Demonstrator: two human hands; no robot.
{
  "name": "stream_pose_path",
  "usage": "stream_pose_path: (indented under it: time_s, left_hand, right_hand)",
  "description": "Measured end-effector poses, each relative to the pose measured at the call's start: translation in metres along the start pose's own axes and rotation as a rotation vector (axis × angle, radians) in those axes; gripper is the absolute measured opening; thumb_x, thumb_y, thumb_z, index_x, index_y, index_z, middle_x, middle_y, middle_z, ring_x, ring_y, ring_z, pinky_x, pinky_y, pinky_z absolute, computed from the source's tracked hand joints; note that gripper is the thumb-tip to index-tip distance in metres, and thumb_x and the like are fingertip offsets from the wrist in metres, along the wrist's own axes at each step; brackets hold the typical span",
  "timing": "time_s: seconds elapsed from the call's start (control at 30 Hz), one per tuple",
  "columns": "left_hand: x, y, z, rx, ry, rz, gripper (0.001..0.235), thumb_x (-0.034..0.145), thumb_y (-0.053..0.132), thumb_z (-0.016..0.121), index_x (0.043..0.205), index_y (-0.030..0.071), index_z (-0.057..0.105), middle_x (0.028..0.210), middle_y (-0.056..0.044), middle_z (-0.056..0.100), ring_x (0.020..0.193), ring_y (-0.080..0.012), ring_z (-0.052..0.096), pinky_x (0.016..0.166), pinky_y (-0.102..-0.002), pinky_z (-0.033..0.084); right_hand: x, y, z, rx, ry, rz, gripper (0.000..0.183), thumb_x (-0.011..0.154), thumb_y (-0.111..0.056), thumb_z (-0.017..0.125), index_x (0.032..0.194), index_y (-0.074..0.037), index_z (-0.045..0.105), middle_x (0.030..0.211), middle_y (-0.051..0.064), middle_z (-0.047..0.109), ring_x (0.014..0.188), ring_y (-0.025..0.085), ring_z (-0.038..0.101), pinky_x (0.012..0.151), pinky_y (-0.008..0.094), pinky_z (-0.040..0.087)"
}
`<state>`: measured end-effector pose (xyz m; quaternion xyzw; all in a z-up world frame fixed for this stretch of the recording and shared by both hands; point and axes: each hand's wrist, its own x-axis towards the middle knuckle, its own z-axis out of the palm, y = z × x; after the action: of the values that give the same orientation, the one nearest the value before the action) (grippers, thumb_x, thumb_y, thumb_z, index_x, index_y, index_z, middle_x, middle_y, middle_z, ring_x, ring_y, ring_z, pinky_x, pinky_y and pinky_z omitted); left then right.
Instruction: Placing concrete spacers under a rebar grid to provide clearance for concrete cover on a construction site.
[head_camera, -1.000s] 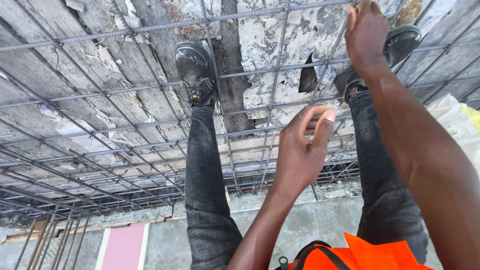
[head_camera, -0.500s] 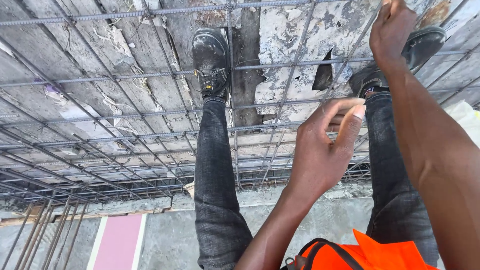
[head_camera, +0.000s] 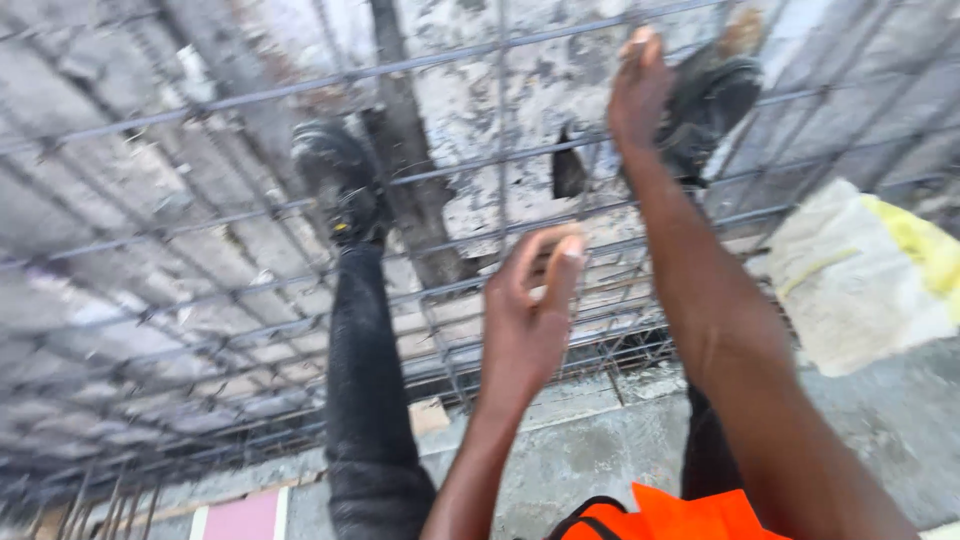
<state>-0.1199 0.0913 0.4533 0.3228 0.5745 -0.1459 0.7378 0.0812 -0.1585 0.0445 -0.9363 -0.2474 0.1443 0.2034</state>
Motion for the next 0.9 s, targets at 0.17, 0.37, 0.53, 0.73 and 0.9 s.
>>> stream_pose_path:
  time_s: [0.17, 0.37, 0.53, 0.73, 0.9]
  left_hand:
    - [0.002, 0.0, 0.004, 0.083, -0.01, -0.089, 0.053, 0.111, 0.06, 0.056, 0.143, 0.025, 0.078, 0.145, -0.003, 0.091, 0.127, -0.0205, 0.09, 0.095, -0.038, 0.07]
    - [0.005, -0.006, 0.008, 0.088, 0.01, -0.082, 0.055, 0.109, 0.065, 0.056, 0.138, 0.025, 0.079, 0.155, -0.005, 0.088, 0.13, -0.0281, 0.092, 0.104, -0.047, 0.073]
    - [0.008, -0.006, 0.009, 0.088, 0.005, -0.133, 0.037, 0.115, 0.044, 0.061, 0.141, 0.024, 0.079, 0.148, -0.006, 0.089, 0.126, -0.0242, 0.09, 0.101, -0.045, 0.075]
    - [0.007, 0.005, 0.003, 0.013, 0.018, -0.046, 0.043, 0.116, 0.05, 0.059, 0.137, 0.018, 0.082, 0.141, -0.005, 0.09, 0.123, -0.022, 0.088, 0.106, -0.039, 0.07]
    - [0.008, 0.005, 0.003, -0.037, 0.05, -0.083, 0.035, 0.117, 0.042, 0.063, 0.136, 0.018, 0.081, 0.139, -0.004, 0.088, 0.125, -0.0207, 0.086, 0.1, -0.038, 0.071]
  right_hand:
    - [-0.004, -0.011, 0.014, 0.067, -0.166, 0.221, 0.042, 0.129, -0.034, 0.05, 0.128, 0.0, 0.076, 0.087, 0.008, 0.083, 0.058, 0.011, 0.075, 0.039, 0.024, 0.059]
    - [-0.006, -0.016, 0.028, -0.046, -0.047, 0.147, 0.067, 0.129, -0.049, 0.036, 0.103, -0.008, 0.082, 0.07, 0.0, 0.074, 0.049, 0.007, 0.065, 0.034, 0.022, 0.048]
    - [-0.006, -0.024, 0.042, 0.275, 0.038, 0.592, 0.043, 0.122, -0.032, 0.053, 0.1, -0.008, 0.081, 0.078, 0.005, 0.078, 0.057, 0.01, 0.067, 0.038, 0.023, 0.052]
    - [-0.001, -0.051, 0.032, 0.47, 0.116, 0.888, 0.043, 0.116, -0.043, 0.059, 0.119, -0.005, 0.077, 0.102, 0.007, 0.076, 0.078, 0.016, 0.072, 0.059, 0.029, 0.064]
    - [0.005, -0.056, 0.039, 0.649, 0.287, 0.969, 0.041, 0.109, -0.049, 0.068, 0.083, -0.017, 0.066, 0.066, 0.001, 0.06, 0.051, 0.017, 0.052, 0.037, 0.039, 0.038]
